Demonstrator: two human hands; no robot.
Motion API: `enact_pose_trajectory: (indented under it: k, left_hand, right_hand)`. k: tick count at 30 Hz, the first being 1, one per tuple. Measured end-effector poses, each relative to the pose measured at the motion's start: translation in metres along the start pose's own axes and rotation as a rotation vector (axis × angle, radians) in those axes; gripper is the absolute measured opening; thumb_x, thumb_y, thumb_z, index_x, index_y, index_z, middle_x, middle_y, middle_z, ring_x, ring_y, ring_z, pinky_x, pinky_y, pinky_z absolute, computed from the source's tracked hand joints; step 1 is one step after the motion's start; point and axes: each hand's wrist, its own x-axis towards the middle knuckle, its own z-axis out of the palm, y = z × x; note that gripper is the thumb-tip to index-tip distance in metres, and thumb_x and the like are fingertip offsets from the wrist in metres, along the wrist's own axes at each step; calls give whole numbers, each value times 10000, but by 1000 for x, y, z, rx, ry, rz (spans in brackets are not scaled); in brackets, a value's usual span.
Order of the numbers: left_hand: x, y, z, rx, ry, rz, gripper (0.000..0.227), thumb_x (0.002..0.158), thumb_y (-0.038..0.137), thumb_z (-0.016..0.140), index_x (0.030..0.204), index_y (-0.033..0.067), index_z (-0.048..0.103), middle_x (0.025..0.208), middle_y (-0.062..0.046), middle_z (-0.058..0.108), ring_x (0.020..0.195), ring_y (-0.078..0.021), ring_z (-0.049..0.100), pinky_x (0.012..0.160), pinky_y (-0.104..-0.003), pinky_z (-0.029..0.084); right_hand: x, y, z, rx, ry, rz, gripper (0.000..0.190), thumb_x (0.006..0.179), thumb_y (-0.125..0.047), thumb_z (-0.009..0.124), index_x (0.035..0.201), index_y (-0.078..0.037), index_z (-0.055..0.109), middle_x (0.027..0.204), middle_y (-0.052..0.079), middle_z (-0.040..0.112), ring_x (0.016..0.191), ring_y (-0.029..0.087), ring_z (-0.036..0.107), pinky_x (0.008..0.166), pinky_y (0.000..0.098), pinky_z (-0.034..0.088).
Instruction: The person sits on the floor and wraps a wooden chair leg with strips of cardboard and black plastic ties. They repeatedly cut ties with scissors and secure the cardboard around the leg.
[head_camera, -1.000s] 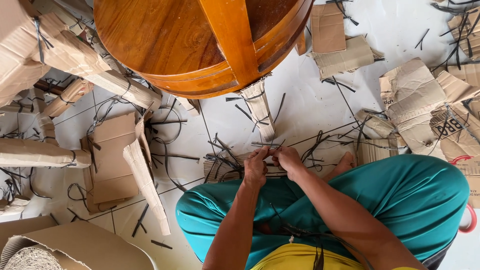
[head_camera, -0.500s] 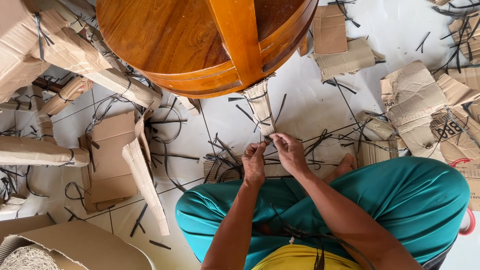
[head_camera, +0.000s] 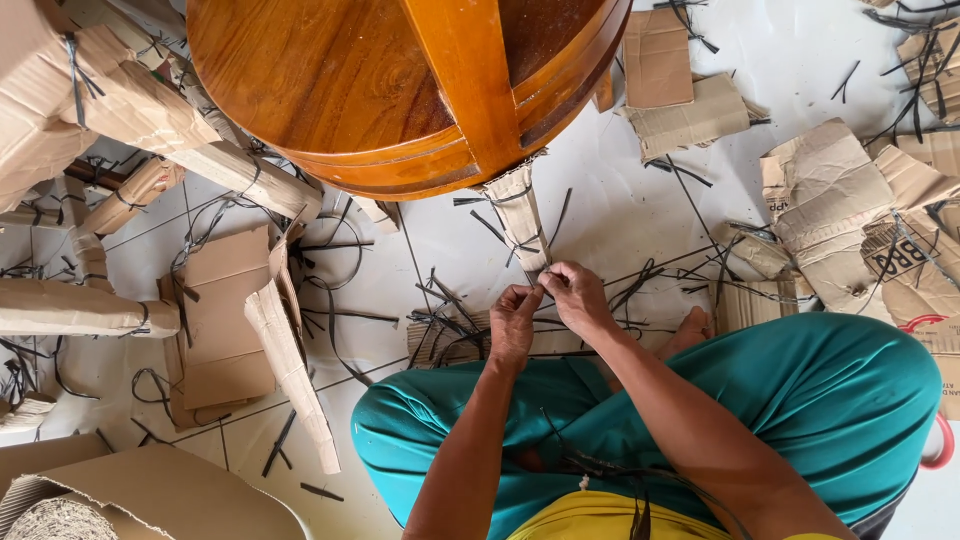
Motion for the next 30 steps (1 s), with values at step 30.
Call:
enact_pose_trajectory:
  k: [30]
  left_hand:
    - [69,15,-46,1285,145,198,382,962,530,596,772,202,542,674,-96,665,736,-350,738,683,-503,580]
  right_hand:
    - [-13,16,40,-389,-182,-324,149,868,-85,585,741,-146,535,603,53,539,574,316,577,565,476,500]
